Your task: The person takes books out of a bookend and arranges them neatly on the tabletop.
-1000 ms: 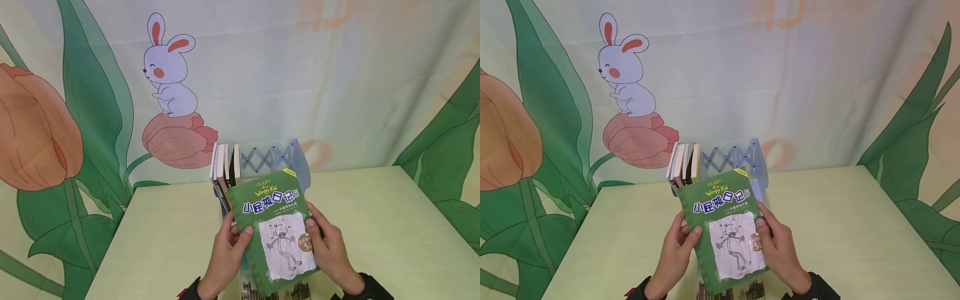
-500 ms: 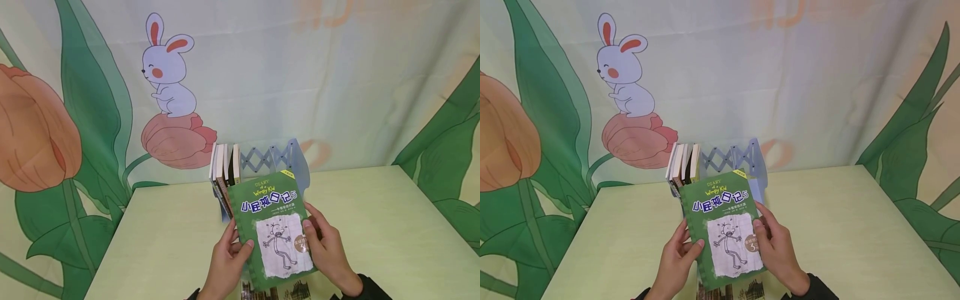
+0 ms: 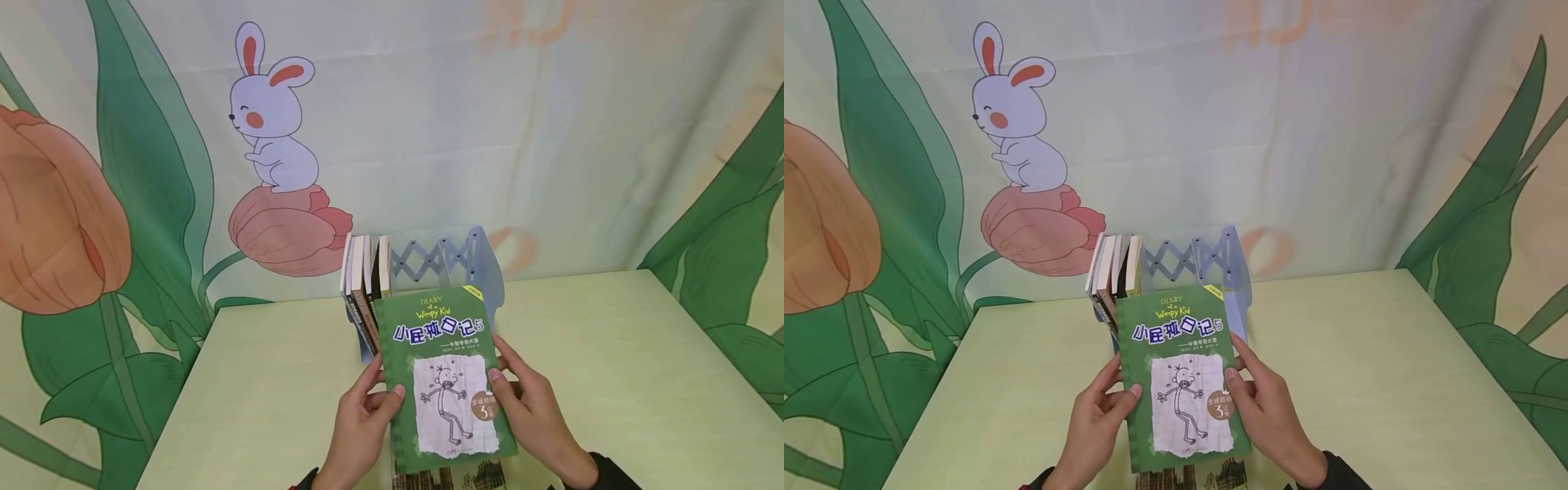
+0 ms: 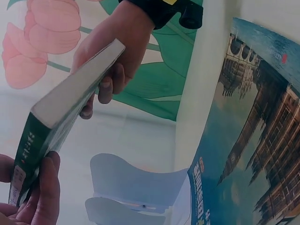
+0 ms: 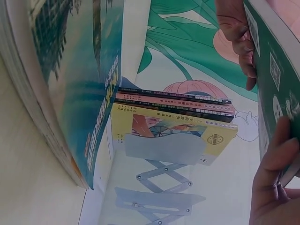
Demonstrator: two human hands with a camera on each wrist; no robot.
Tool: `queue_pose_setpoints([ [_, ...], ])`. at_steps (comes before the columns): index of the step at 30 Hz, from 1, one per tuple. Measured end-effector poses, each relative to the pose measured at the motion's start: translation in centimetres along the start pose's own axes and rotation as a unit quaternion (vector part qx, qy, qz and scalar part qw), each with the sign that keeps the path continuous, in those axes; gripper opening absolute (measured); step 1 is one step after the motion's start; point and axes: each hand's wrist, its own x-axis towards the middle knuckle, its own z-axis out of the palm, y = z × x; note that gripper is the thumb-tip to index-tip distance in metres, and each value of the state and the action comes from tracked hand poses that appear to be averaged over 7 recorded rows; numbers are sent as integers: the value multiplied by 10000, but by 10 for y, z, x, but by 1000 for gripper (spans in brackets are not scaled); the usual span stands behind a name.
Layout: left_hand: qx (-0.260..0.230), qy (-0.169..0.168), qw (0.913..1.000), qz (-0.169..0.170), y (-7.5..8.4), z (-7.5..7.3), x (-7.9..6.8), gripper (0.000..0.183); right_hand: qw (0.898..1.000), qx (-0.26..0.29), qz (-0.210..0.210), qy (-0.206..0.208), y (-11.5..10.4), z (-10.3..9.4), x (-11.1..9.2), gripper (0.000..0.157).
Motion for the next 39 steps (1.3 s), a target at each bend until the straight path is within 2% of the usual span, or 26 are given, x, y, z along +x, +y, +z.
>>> queue_pose_setpoints([
  [13,309,327,9990,53,-2,-3,0,55,9997,-203,126,-113,4,-5,-8,50],
  [20,251,226,9994,14,-6,-4,-1,52,9991,-112,380,-163,7,-6,-11,49],
  [28,428,131,9989,-135,-11,-4,0,51,9957,29,859,-345,11,-8,-16,49],
  [39,620,-46,9977,-275,-14,-6,0,52,9924,-47,1173,-364,16,-7,-20,48],
])
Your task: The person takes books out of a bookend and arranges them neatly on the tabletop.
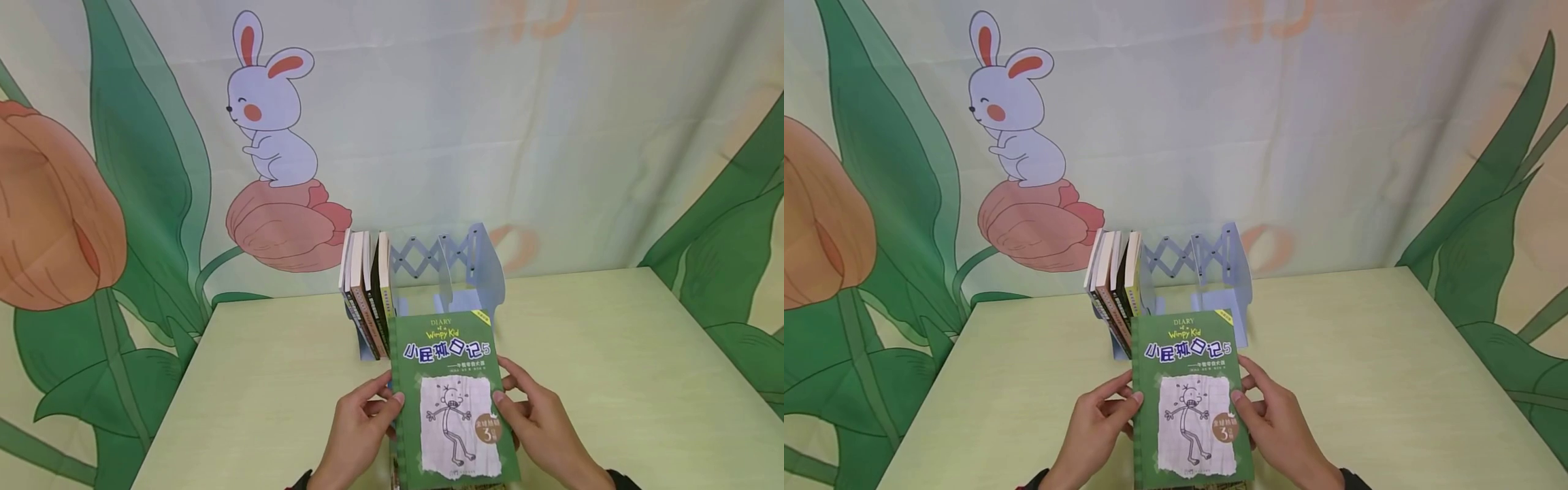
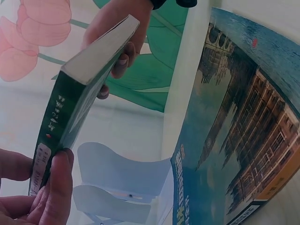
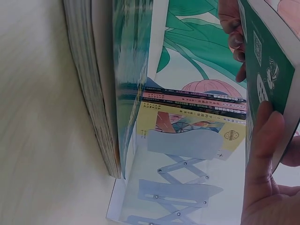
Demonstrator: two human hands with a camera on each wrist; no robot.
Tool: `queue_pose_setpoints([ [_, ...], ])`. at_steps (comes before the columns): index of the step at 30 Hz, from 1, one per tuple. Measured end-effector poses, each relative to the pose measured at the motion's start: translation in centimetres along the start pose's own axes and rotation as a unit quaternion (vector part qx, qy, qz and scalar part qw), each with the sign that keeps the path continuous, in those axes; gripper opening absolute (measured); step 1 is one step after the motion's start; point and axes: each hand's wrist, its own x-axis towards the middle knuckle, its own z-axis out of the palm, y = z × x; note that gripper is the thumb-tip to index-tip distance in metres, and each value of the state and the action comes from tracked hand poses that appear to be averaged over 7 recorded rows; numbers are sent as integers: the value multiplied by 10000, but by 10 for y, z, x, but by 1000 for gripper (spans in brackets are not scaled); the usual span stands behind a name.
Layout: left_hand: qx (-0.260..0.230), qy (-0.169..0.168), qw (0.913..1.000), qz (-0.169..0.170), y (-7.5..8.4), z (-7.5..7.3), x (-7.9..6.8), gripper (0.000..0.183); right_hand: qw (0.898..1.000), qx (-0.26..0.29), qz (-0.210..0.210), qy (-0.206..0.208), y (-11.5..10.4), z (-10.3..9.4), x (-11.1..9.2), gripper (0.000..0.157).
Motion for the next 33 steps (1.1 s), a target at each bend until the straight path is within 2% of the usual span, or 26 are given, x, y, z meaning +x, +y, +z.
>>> queue_pose_setpoints([
  [5,17,12,10000,-70,-1,0,0,51,9998,154,79,-84,0,0,-2,49],
  [12,123,-68,9996,-225,-7,-1,-1,54,9985,181,452,-239,5,0,-4,52],
  [20,433,-198,9985,-265,-13,-3,-3,53,9974,-77,437,-572,13,0,-4,56],
  [25,532,-308,9972,-428,-17,-5,-3,52,9960,-124,494,-738,17,1,-3,57],
  [33,441,-386,9971,-495,-25,-6,-3,51,9945,-260,405,-931,20,3,-4,59],
])
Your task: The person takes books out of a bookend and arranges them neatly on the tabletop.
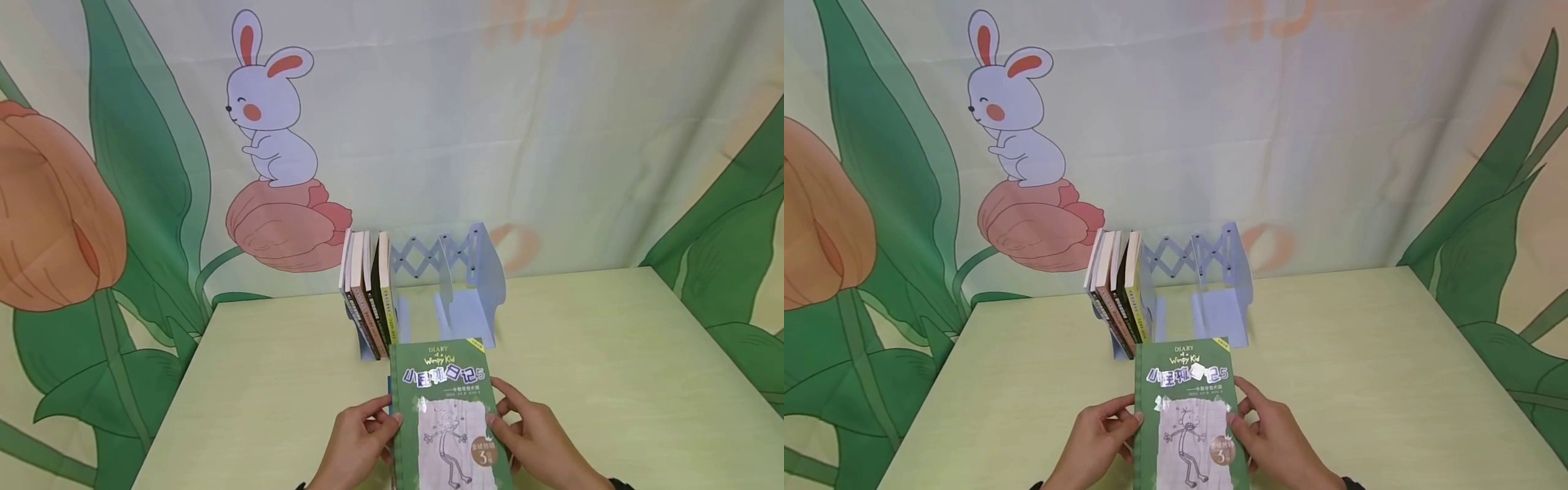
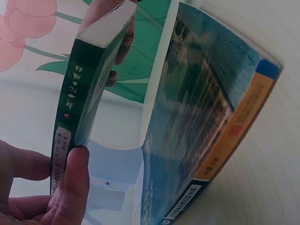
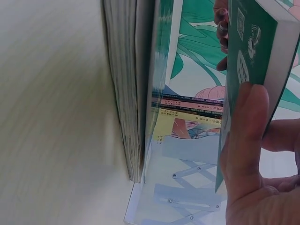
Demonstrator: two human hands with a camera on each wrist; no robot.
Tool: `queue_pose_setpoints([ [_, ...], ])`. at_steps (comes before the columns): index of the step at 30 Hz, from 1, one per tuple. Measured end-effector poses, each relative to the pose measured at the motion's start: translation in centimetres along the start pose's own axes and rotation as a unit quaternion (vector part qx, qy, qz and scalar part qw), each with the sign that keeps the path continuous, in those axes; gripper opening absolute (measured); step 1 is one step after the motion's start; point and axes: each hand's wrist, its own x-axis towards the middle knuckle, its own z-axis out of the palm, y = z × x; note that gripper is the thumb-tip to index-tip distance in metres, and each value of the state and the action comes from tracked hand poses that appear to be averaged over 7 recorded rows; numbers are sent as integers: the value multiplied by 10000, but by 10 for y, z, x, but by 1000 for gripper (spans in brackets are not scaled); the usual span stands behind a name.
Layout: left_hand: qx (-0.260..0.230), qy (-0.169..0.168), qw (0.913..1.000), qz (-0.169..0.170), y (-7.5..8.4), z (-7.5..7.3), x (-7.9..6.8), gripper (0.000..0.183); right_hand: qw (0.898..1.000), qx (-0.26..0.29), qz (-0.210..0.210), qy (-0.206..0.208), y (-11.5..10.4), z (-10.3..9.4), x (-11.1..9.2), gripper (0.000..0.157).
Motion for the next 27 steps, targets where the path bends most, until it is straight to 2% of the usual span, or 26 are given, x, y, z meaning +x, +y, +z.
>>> queue_pose_setpoints([
  [6,-9,-108,9999,72,-6,0,0,50,9998,-159,30,-114,1,0,1,59],
  [11,44,-241,9997,-74,-11,0,0,50,9992,-304,74,-232,5,1,2,59],
  [16,129,-220,9994,-215,-14,1,-1,49,9989,-330,90,-308,7,2,1,58],
  [27,414,-272,9986,-176,-21,4,-1,47,9975,-344,253,-563,14,4,4,62],
])
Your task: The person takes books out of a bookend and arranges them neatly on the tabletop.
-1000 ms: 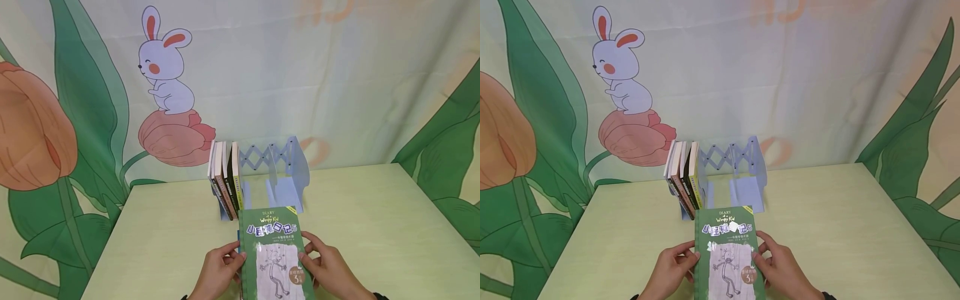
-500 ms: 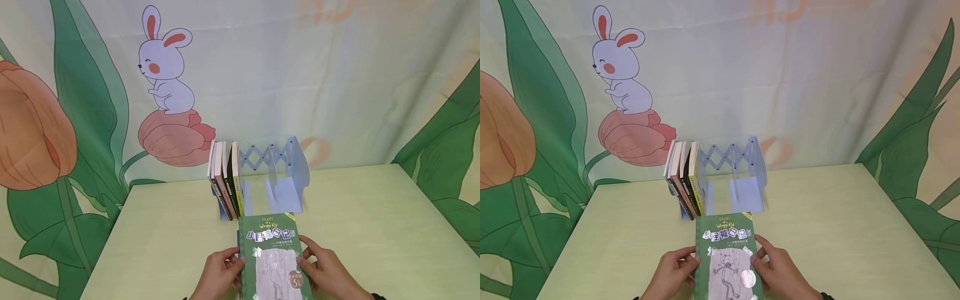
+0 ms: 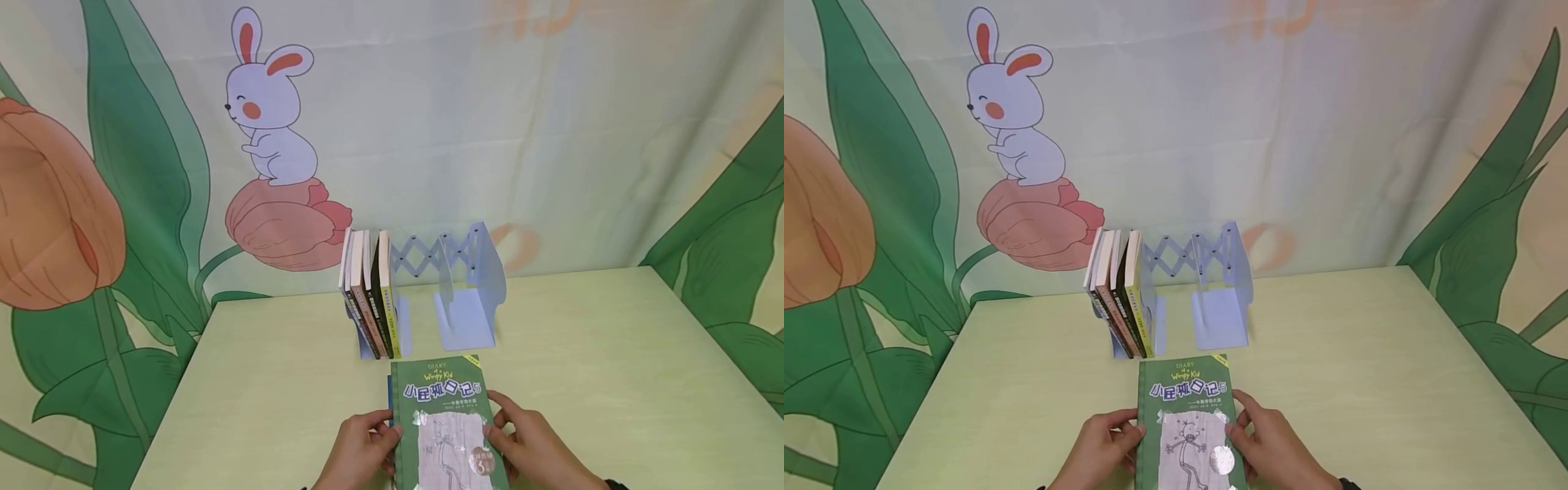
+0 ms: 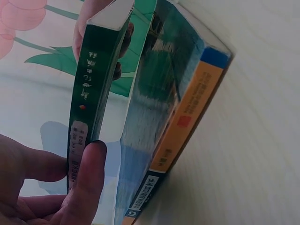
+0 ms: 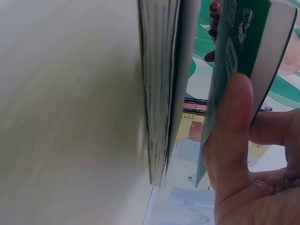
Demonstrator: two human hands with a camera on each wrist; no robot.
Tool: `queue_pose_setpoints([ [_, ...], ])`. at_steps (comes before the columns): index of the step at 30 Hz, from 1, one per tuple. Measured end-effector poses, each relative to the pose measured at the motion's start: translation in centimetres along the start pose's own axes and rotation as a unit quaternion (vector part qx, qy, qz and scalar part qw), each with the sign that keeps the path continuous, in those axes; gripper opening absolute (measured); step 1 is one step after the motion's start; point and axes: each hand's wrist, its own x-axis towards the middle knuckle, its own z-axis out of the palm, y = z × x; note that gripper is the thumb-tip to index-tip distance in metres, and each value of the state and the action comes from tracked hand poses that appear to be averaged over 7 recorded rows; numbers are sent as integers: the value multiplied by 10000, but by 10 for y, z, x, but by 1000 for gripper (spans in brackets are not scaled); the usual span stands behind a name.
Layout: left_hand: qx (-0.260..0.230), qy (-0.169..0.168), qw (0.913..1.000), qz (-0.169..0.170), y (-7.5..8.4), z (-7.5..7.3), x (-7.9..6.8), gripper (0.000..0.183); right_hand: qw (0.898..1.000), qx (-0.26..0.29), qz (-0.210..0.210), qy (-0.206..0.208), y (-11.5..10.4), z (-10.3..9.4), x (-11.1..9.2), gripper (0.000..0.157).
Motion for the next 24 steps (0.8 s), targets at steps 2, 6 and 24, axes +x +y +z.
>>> queue_pose_setpoints([
  [2,40,-9,10000,4,-1,0,0,47,10000,-35,-22,-30,1,0,0,62],
  [6,150,-21,9999,-27,-3,0,0,46,9999,-57,10,-98,4,1,0,61],
  [24,211,-130,9995,-210,-13,0,3,41,9987,-236,235,-379,9,5,3,63],
])
